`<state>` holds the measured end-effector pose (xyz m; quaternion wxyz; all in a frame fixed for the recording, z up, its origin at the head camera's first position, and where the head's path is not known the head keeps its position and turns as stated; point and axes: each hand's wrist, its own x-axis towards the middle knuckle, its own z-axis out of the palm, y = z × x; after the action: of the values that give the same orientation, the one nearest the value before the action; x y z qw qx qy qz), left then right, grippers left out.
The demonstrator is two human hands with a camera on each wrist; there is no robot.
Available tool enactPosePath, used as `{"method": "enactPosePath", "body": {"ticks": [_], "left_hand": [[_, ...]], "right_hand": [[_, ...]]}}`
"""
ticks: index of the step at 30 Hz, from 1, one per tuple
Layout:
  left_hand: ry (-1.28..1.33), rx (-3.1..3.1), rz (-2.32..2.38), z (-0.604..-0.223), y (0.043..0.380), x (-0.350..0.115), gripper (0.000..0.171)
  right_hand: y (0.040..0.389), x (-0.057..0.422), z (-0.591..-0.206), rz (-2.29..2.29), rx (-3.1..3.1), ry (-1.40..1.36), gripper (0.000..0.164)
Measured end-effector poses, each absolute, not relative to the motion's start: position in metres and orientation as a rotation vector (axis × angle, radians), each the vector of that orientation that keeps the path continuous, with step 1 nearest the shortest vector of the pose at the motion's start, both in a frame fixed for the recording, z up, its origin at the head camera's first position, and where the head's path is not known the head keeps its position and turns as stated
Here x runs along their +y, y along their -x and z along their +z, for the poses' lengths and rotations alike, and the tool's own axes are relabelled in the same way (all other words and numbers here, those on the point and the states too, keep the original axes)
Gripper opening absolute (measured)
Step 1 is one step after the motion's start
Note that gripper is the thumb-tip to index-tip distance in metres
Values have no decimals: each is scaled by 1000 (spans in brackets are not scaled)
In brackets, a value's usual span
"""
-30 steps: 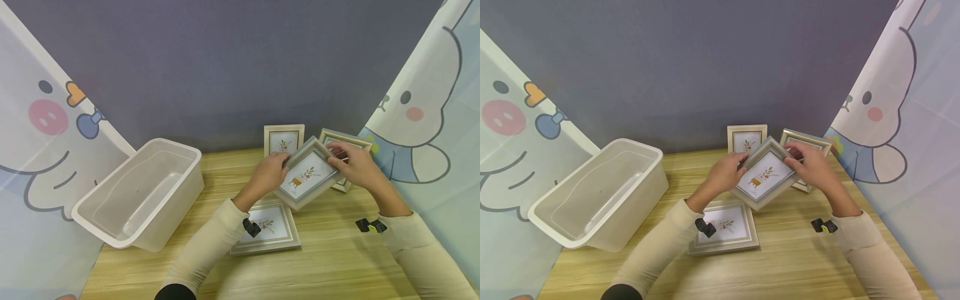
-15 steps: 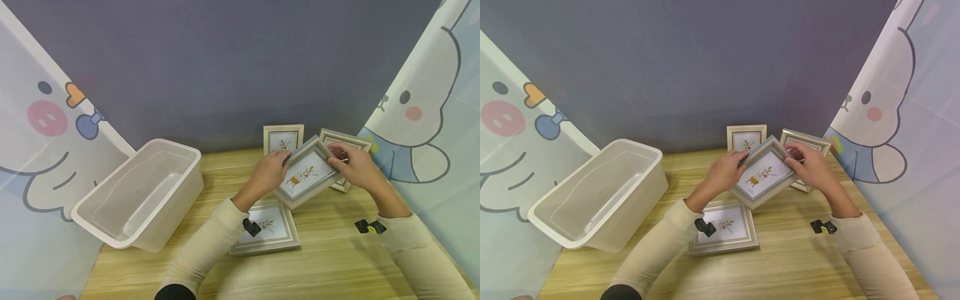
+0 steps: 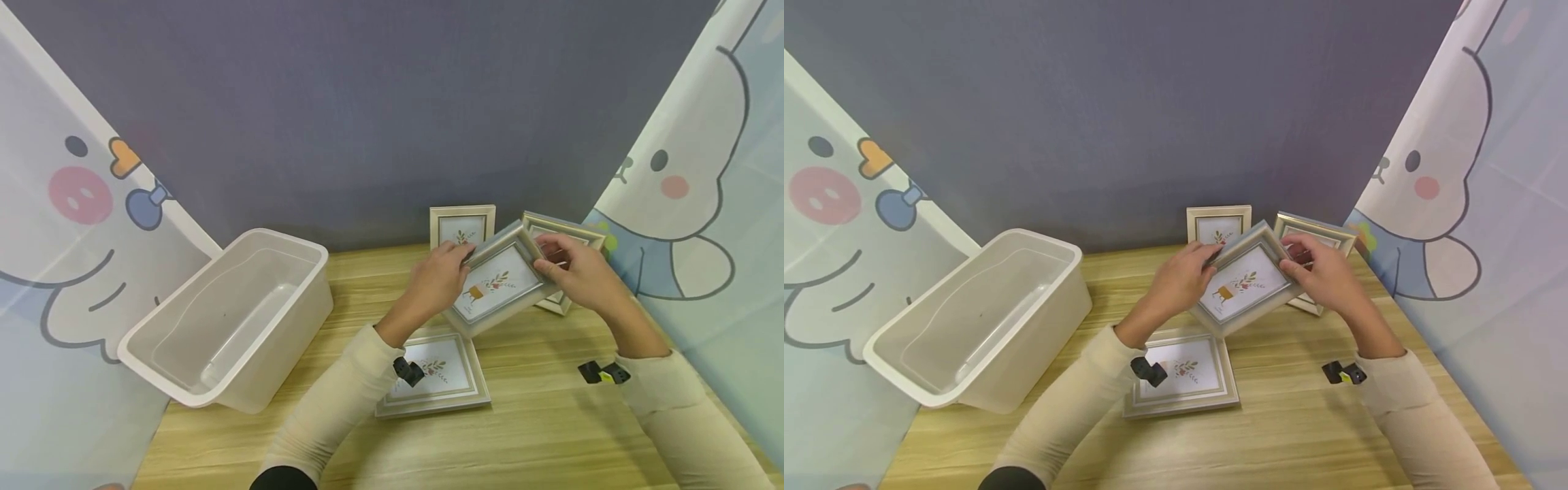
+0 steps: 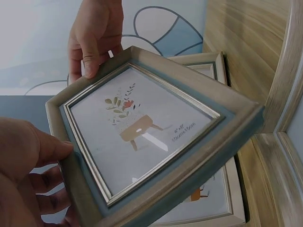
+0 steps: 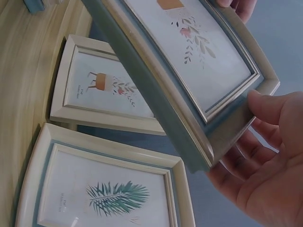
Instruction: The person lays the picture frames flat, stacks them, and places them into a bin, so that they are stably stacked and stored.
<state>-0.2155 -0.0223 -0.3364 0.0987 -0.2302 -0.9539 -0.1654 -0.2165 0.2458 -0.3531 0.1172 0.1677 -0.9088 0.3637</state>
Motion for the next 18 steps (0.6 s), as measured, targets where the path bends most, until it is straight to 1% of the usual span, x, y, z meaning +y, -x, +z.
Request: {"method": "enactPosePath", "body": {"ticks": [5, 13, 18], "left_hand": [[680, -2793, -418, -334, 214, -24, 42], [618, -2832, -429, -328, 211, -27, 41], [638, -2801, -372, -328, 210, -30, 40]], "right_hand": [[215, 243, -360, 1085, -2694, -509, 34], [213, 237, -370, 1115, -2708, -532, 32], [211, 233, -377, 1116, -2753, -534, 31]]}}
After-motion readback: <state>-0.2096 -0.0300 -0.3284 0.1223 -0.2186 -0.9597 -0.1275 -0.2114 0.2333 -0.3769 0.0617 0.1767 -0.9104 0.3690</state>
